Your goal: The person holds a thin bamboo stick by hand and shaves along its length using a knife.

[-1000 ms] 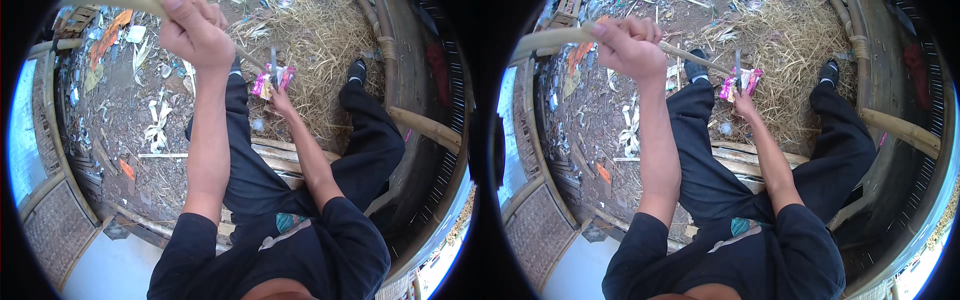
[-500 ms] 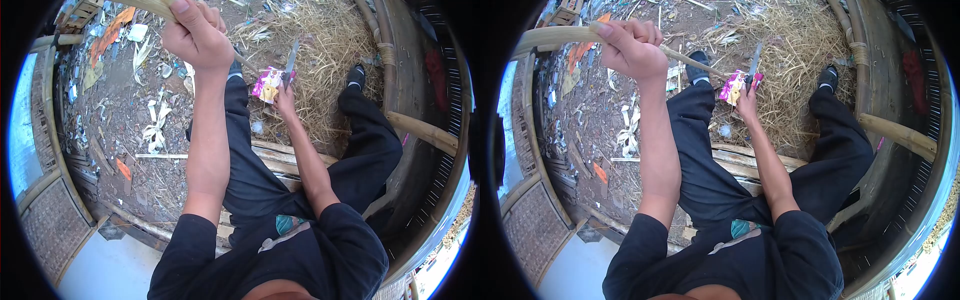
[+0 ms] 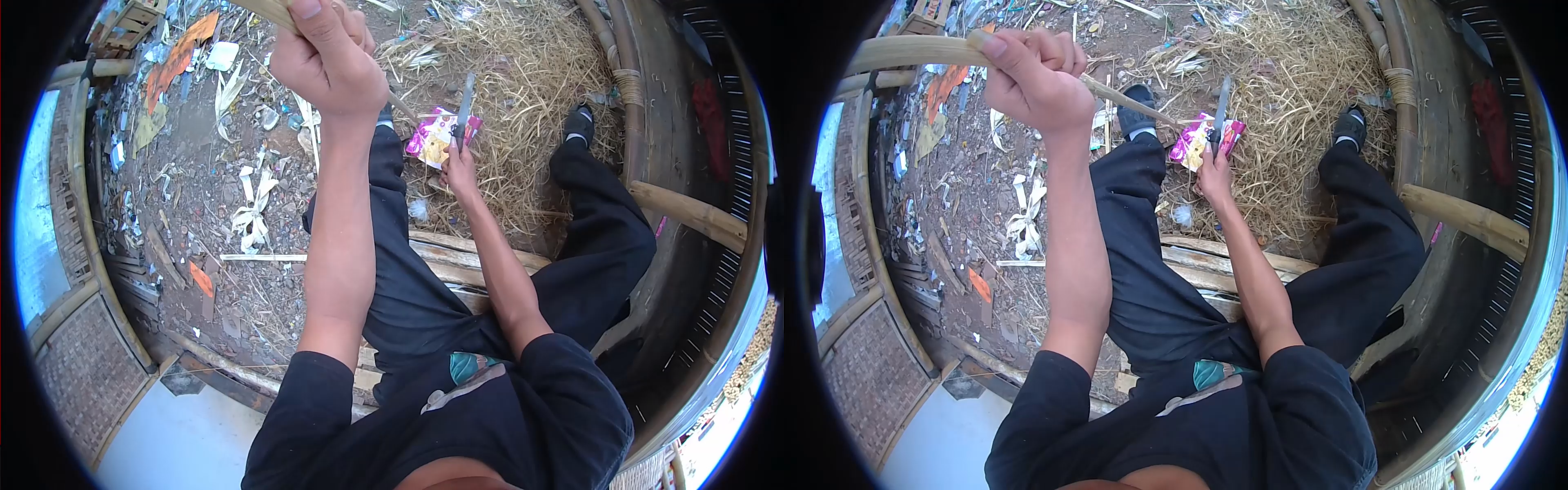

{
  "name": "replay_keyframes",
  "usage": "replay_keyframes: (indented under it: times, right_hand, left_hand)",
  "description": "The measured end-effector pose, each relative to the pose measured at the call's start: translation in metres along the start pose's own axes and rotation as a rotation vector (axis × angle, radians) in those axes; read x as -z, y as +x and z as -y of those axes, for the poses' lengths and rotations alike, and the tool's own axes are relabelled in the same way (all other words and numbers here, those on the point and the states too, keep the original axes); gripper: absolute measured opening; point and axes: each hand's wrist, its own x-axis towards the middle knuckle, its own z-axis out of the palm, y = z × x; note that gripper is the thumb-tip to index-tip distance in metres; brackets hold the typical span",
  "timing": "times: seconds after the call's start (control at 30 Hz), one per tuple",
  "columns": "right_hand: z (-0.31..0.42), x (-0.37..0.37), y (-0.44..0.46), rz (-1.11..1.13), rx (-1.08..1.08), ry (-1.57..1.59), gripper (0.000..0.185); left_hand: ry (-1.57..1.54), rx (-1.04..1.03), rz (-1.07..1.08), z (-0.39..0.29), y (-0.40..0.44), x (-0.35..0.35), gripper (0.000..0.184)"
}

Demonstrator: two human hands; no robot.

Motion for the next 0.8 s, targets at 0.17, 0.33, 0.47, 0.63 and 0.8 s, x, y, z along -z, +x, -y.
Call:
replay_keyframes:
  times: [0.17,0.33,0.47,0.63,0.8]
  right_hand:
    - [-0.013,0.004,0.007,-0.09,0.084,-0.252,0.034]
    - [-0.013,0.005,0.01,-0.12,0.134,-0.517,0.033]
    - [0.029,-0.008,-0.018,-0.077,0.277,-0.666,0.029]
    - [0.017,-0.025,-0.021,-0.195,0.602,-0.655,0.035]
    - [0.018,-0.041,-0.023,-0.139,0.398,-0.649,0.033]
  left_hand:
    - [0.021,0.005,0.042,0.003,-0.001,0.0,0.051]
    - [-0.015,0.06,0.043,0.006,0.002,0.0,0.05]
    - [0.015,0.083,0.097,0.007,0.009,0.007,0.053]
    - [-0.005,0.149,0.118,0.005,0.012,0.009,0.056]
    - [0.142,0.077,0.022,0.007,0.01,0.01,0.059]
